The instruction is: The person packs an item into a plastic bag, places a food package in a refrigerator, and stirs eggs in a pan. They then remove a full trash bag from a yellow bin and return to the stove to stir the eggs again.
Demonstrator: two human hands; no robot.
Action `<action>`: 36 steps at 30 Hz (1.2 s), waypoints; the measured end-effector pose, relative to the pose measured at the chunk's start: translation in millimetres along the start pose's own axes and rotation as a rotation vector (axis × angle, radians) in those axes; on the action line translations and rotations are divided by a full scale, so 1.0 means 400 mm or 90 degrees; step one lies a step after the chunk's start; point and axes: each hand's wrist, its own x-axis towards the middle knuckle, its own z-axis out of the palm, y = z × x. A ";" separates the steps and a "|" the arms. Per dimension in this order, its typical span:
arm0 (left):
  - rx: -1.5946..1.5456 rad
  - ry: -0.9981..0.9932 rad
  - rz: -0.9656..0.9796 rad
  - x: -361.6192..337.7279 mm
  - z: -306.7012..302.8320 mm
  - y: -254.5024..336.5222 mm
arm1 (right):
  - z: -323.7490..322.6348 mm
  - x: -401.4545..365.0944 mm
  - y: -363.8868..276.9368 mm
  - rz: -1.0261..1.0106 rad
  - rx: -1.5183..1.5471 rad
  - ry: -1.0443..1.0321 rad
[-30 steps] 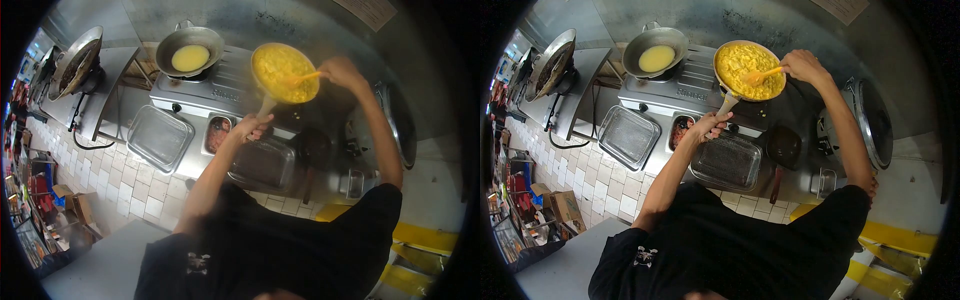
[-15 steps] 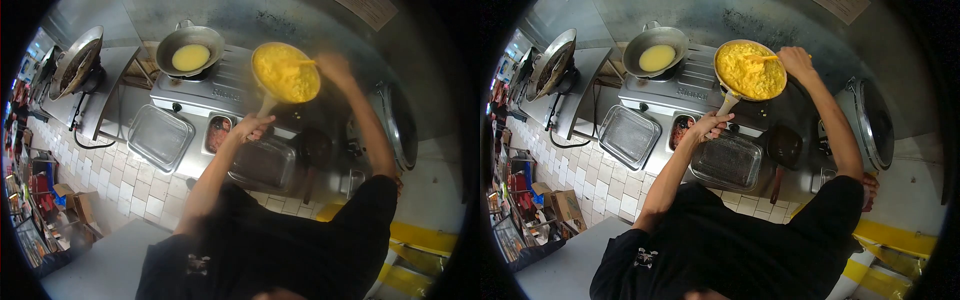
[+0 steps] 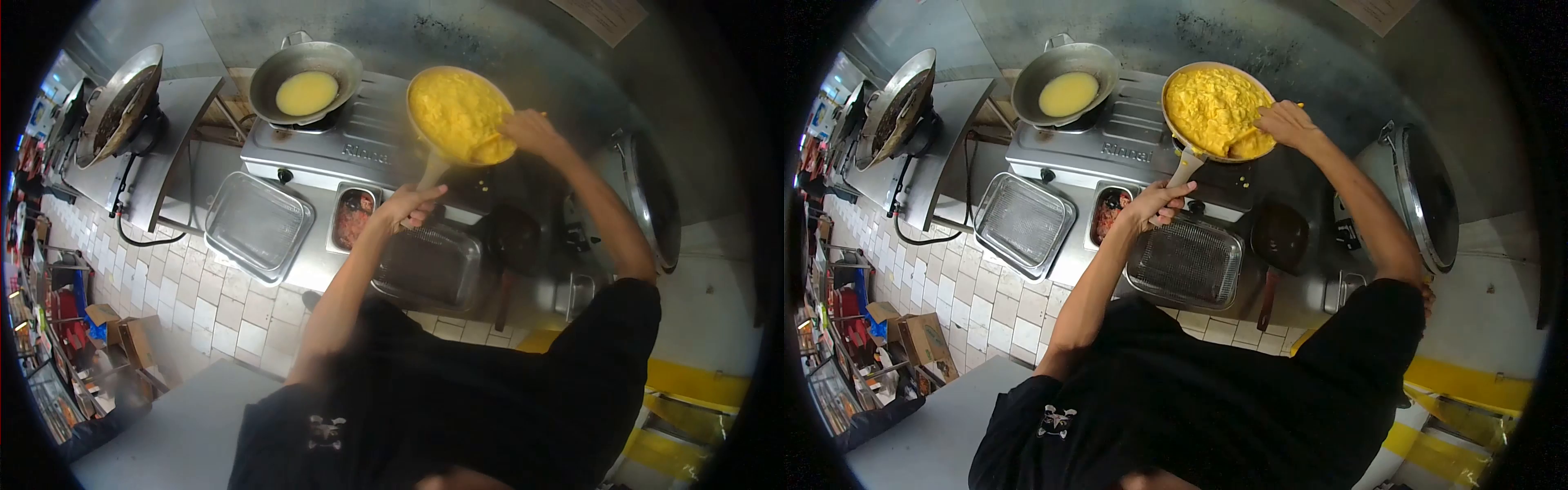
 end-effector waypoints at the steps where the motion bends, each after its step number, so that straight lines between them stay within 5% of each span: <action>1: 0.002 -0.004 0.006 -0.001 0.004 0.007 | 0.008 0.007 0.009 -0.012 -0.024 0.083; 5: 0.014 -0.006 -0.003 -0.004 0.007 0.006 | -0.039 0.006 0.055 0.135 -0.034 0.161; 11: 0.000 0.008 0.006 -0.002 0.005 0.001 | 0.044 0.032 0.033 0.242 -0.058 0.052; 23: -0.017 0.022 -0.008 0.002 -0.003 -0.001 | -0.256 -0.059 0.059 0.140 0.140 0.014; 25: -0.014 0.012 0.000 0.003 -0.004 0.001 | -0.272 -0.045 0.030 0.095 0.094 -0.187; 29: -0.002 0.004 -0.005 0.007 -0.011 -0.014 | -0.095 0.003 0.037 0.042 0.018 -0.130; 32: -0.004 0.008 0.015 -0.010 0.016 0.004 | -0.071 0.040 0.037 0.122 -0.043 0.047; 36: -0.003 -0.004 -0.004 0.011 0.007 -0.009 | -0.143 0.027 0.073 0.135 -0.082 0.070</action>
